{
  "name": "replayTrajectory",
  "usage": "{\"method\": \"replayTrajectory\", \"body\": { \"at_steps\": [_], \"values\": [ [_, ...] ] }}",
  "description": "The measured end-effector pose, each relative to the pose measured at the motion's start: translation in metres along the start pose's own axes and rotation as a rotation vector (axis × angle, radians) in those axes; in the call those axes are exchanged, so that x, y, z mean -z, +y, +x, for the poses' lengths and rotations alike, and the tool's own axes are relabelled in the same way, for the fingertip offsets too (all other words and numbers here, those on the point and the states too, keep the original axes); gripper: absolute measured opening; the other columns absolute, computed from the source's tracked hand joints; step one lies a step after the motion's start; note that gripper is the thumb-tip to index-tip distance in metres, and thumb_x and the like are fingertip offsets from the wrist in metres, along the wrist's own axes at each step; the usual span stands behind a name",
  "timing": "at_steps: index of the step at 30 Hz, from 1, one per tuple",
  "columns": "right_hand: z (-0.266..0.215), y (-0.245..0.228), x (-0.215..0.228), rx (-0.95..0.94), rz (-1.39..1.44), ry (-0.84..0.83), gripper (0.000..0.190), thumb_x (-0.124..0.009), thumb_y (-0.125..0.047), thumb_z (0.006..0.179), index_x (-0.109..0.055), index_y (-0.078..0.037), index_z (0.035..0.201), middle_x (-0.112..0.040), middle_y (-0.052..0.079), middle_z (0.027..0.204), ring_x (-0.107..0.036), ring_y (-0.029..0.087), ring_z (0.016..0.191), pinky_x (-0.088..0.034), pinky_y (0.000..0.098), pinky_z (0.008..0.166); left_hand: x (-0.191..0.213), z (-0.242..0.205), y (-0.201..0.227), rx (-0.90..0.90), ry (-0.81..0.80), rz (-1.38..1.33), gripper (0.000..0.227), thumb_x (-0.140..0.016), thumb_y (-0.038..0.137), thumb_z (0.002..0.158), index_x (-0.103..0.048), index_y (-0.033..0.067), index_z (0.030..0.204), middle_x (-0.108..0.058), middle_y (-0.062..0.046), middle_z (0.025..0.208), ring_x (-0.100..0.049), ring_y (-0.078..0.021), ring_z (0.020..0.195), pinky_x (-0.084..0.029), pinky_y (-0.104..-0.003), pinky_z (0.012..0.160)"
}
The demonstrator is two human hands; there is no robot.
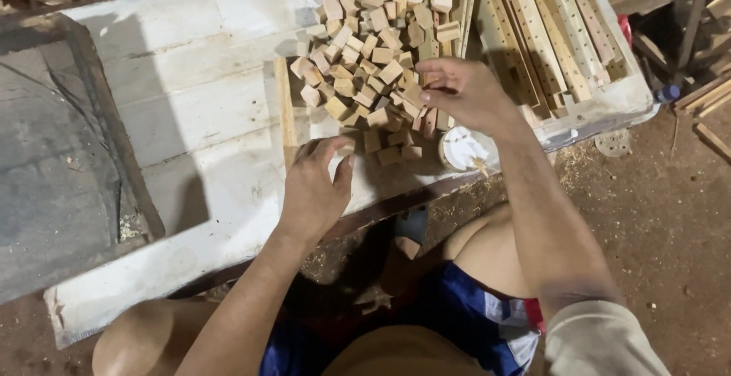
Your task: The person assembles small wooden blocks by applying glue to their ends and attaching them to longer wooden strips. The person repeatedly picks up blocks, applies glue, and presses them onto strips, then places the assembled pieces into a tray.
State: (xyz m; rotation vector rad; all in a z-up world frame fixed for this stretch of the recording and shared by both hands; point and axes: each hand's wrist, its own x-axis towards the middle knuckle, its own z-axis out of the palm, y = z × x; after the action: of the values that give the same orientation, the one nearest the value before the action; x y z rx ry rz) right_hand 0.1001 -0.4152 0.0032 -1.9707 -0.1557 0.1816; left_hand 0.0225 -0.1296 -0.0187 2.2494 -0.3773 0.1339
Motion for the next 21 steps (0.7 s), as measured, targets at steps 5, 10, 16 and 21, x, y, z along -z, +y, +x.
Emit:
{"method": "replayTrajectory", "body": {
  "at_steps": [5,10,16,21],
  "values": [
    [-0.014,-0.024,-0.023,-0.025,0.118,-0.033,0.036,-0.078,-0.011,0.089,-0.069,0.004,0.12,-0.071,0.022,0.109,-0.072,0.027,0.097,-0.062,0.0407,0.085,0.008,-0.001,0.016,0.086,-0.009,-0.143,0.038,-0.073,0.013,0.089,-0.064,0.0039,0.125,-0.072,-0.019,0.105,-0.073,-0.035,0.099,-0.06,-0.037,0.081],
    [-0.032,-0.045,-0.064,-0.087,0.119,-0.178,0.032,-0.078,-0.018,0.088,-0.072,0.002,0.113,-0.075,0.017,0.099,-0.073,0.026,0.089,-0.062,0.0409,0.084,0.008,-0.005,0.022,0.186,-0.076,-0.373,0.055,-0.079,0.023,0.085,-0.057,0.0043,0.131,-0.072,-0.021,0.109,-0.073,-0.0363,0.102,-0.063,-0.038,0.083],
    [-0.021,-0.027,-0.059,-0.072,-0.246,-0.006,0.017,-0.07,-0.006,0.093,-0.078,-0.005,0.108,-0.077,0.014,0.089,-0.076,0.025,0.08,-0.06,0.0361,0.08,0.011,-0.01,0.004,0.403,-0.115,-0.392,0.042,-0.078,0.015,0.082,-0.066,0.0106,0.122,-0.074,-0.015,0.102,-0.075,-0.0259,0.093,-0.064,-0.032,0.08],
    [0.007,0.001,-0.057,0.244,-0.617,0.328,0.01,-0.082,-0.017,0.087,-0.082,-0.017,0.097,-0.076,0.006,0.081,-0.073,0.024,0.072,-0.059,0.033,0.068,0.033,-0.009,0.006,0.567,-0.089,-0.492,0.042,-0.075,0.009,0.08,-0.067,0.0075,0.121,-0.073,-0.017,0.1,-0.075,-0.0241,0.092,-0.062,-0.034,0.079]
  ]
}}
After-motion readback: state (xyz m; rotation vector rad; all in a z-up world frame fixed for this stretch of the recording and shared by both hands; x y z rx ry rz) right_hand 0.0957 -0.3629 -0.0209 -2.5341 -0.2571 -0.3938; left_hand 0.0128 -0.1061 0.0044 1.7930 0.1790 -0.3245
